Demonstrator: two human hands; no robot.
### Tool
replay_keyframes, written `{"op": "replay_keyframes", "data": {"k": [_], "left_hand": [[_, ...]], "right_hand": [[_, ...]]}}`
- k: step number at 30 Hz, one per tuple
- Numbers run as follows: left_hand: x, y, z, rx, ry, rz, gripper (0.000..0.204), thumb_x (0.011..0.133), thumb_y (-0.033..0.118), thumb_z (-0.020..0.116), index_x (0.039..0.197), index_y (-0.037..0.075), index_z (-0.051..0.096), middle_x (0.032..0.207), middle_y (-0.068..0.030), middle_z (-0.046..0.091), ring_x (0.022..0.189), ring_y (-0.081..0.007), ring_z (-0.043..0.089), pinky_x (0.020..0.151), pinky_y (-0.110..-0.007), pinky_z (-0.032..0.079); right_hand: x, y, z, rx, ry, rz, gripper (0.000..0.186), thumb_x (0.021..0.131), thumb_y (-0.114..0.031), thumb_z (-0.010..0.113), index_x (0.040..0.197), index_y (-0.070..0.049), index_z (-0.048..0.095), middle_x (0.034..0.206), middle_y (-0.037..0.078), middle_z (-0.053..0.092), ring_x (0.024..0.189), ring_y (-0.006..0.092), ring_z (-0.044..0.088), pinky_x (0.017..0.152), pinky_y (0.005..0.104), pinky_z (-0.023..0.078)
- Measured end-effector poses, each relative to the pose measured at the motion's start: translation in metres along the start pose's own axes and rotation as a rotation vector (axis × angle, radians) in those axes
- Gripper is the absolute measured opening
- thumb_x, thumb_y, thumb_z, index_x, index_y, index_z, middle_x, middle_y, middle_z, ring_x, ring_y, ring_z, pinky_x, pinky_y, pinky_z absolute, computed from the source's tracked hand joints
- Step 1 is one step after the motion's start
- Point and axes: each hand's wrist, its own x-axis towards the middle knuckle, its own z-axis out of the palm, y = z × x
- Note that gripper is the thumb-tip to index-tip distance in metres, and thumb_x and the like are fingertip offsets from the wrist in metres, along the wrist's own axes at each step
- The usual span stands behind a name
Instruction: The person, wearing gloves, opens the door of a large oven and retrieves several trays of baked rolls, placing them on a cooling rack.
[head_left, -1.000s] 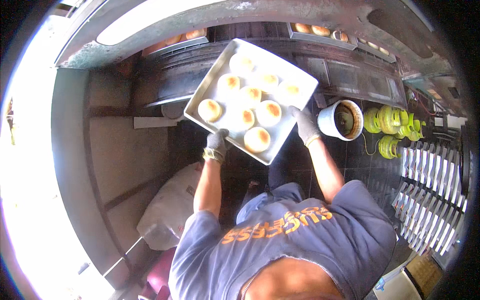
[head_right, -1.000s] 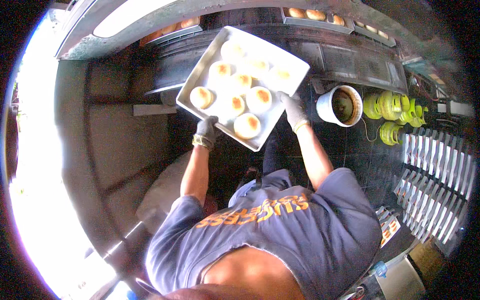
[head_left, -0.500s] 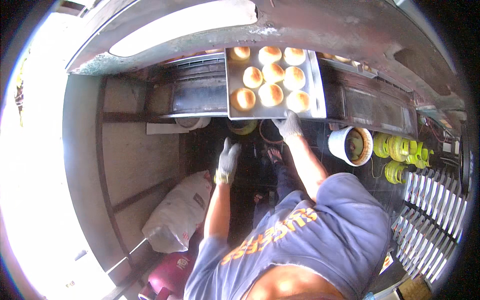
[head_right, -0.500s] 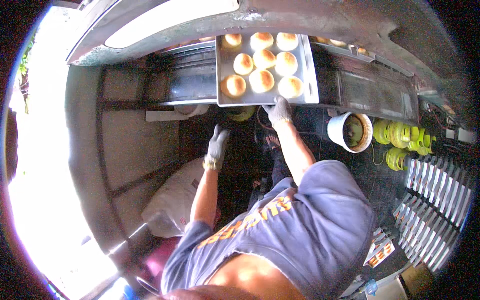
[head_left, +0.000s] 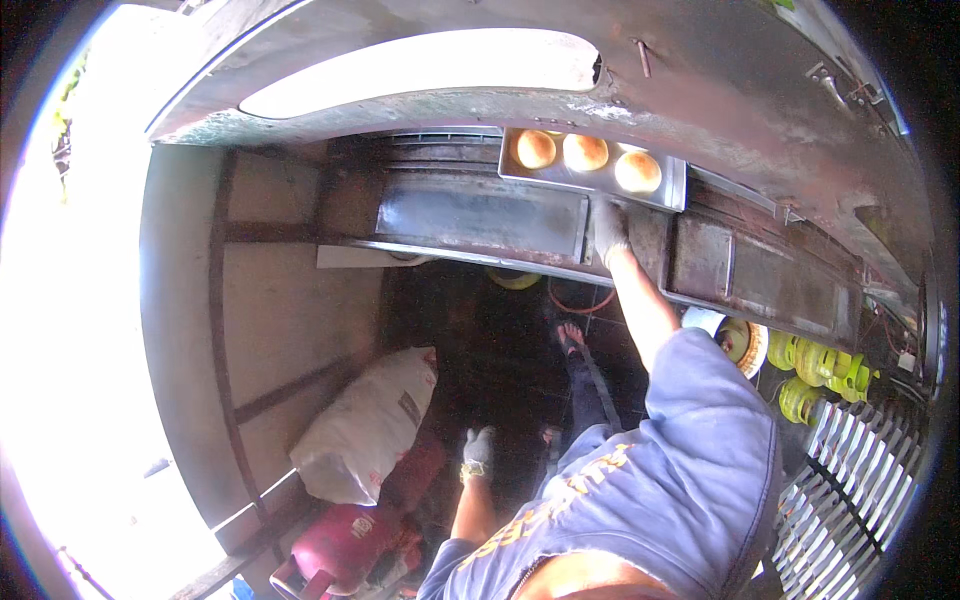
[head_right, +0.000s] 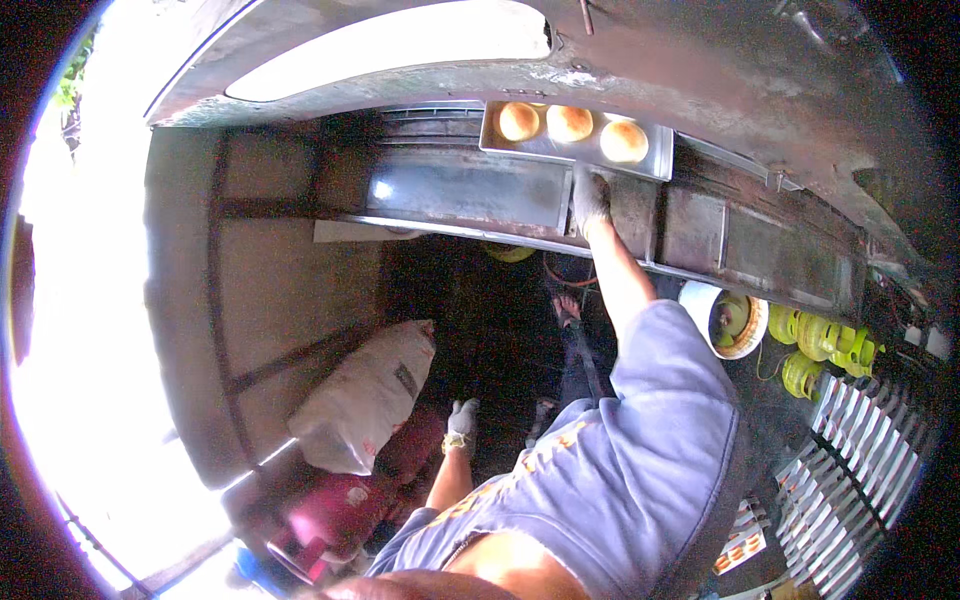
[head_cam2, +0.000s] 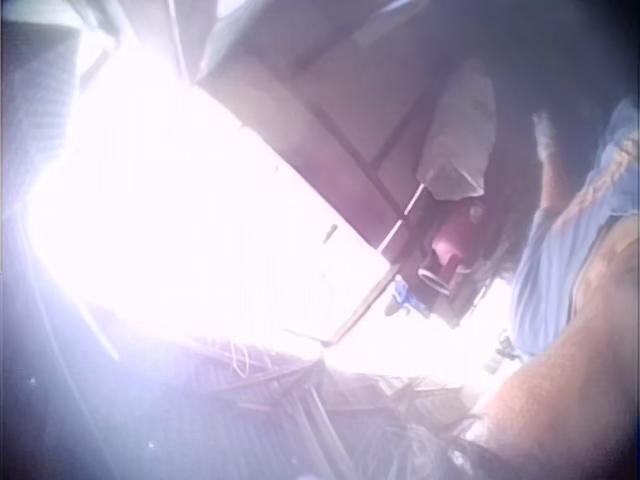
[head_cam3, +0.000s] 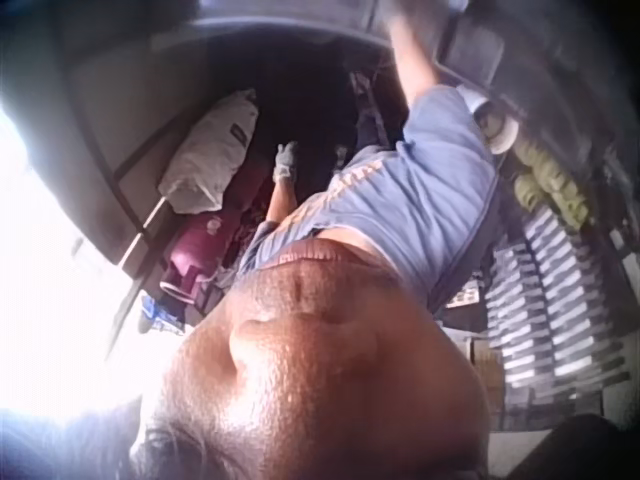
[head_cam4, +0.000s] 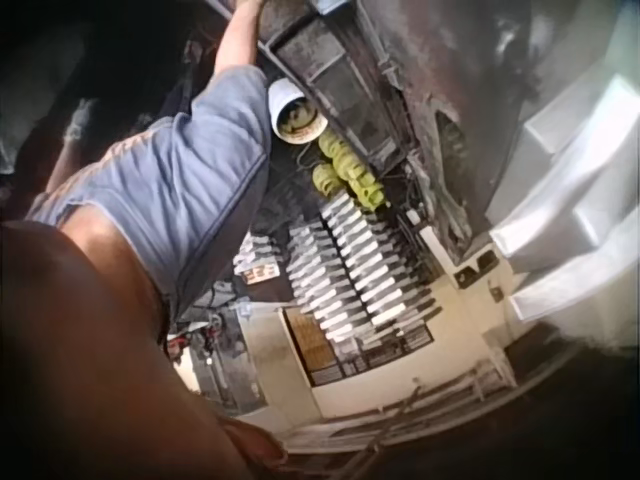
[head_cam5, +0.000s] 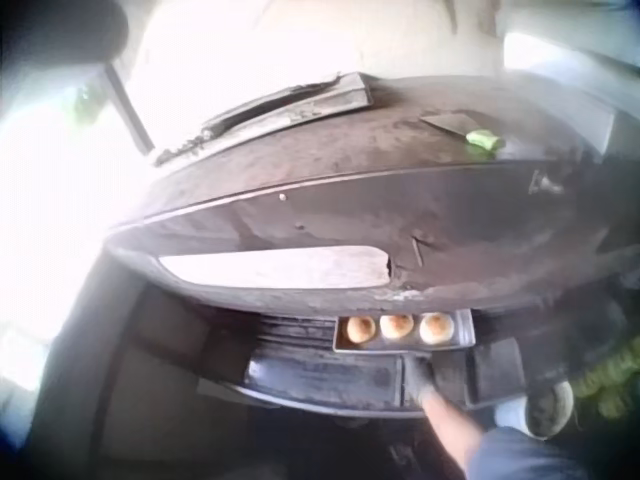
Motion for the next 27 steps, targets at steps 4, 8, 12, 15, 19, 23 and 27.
{"op": "replay_keyframes", "data": {"k": [4, 8, 12, 15, 19, 23, 27], "left_hand": [[-0.019, 0.043, 0.024, -0.022, -0.146, 0.009, 0.087, 0.089, 0.031, 0.067, 0.152, -0.010, 0.024, 0.150, -0.0192, 0.045, 0.138, -0.0247, 0.043, 0.111, -0.032, 0.033], [-0.009, 0.065, 0.017, -0.029, -0.155, 0.290, 0.084, 0.088, 0.027, 0.067, 0.151, -0.011, 0.027, 0.135, -0.0182, 0.058, 0.119, -0.0245, 0.055, 0.103, -0.031, 0.040], [-0.005, 0.038, -0.008, -0.098, -0.130, 0.318, 0.083, 0.089, 0.027, 0.066, 0.150, -0.014, 0.026, 0.147, -0.0217, 0.048, 0.134, -0.0262, 0.046, 0.110, -0.031, 0.035], [0.014, 0.003, -0.017, -0.048, -0.162, 0.380, 0.085, 0.089, 0.028, 0.067, 0.150, -0.013, 0.026, 0.150, -0.0235, 0.045, 0.139, -0.0285, 0.043, 0.112, -0.033, 0.034], [0.018, -0.075, -0.030, -0.070, -0.265, 0.268, 0.086, 0.087, 0.032, 0.068, 0.149, -0.012, 0.030, 0.143, -0.0217, 0.052, 0.130, -0.0287, 0.050, 0.108, -0.034, 0.037], [-0.022, -0.164, -0.044, 0.085, -0.224, 0.457, 0.085, 0.087, 0.036, 0.065, 0.149, -0.012, 0.032, 0.143, -0.0234, 0.052, 0.131, -0.0303, 0.050, 0.108, -0.035, 0.037], [-0.016, -0.305, -0.076, 0.142, -0.229, 0.320, 0.079, 0.086, 0.038, 0.061, 0.146, -0.009, 0.040, 0.147, -0.0254, 0.049, 0.137, -0.0345, 0.046, 0.110, -0.036, 0.036]], "right_hand": [[-0.013, -0.031, -0.019, -0.658, -0.125, -0.104, 0.047, 0.086, -0.023, 0.060, 0.127, -0.001, 0.057, 0.109, 0.022, 0.070, 0.107, 0.0362, 0.066, 0.092, 0.0426, 0.050], [0.017, 0.014, -0.050, -1.329, -0.434, -0.518, 0.029, 0.081, -0.017, 0.057, 0.095, 0.003, 0.071, 0.097, 0.028, 0.069, 0.096, 0.0425, 0.068, 0.085, 0.0492, 0.053], [-0.112, -0.014, -0.019, -0.835, -0.311, -0.159, 0.031, 0.079, -0.018, 0.055, 0.093, 0.005, 0.071, 0.094, 0.031, 0.068, 0.092, 0.0447, 0.068, 0.084, 0.0492, 0.053], [-0.223, -0.001, -0.065, -0.871, -0.414, -0.299, 0.030, 0.082, -0.023, 0.057, 0.097, 0.000, 0.067, 0.096, 0.027, 0.068, 0.095, 0.0449, 0.065, 0.083, 0.0494, 0.052], [-0.381, 0.052, -0.133, -1.056, -0.724, -0.031, 0.040, 0.081, -0.030, 0.058, 0.103, 0.001, 0.069, 0.108, 0.028, 0.067, 0.106, 0.0429, 0.064, 0.093, 0.0490, 0.050], [-0.533, 0.130, -0.228, -1.233, -0.716, 0.171, 0.042, 0.077, -0.029, 0.057, 0.102, 0.001, 0.073, 0.111, 0.028, 0.067, 0.108, 0.0410, 0.065, 0.094, 0.0487, 0.050], [-0.653, 0.161, -0.311, -1.407, -0.755, 0.396, 0.043, 0.079, -0.030, 0.060, 0.108, -0.002, 0.073, 0.116, 0.027, 0.067, 0.111, 0.0381, 0.065, 0.094, 0.0451, 0.051]]}}
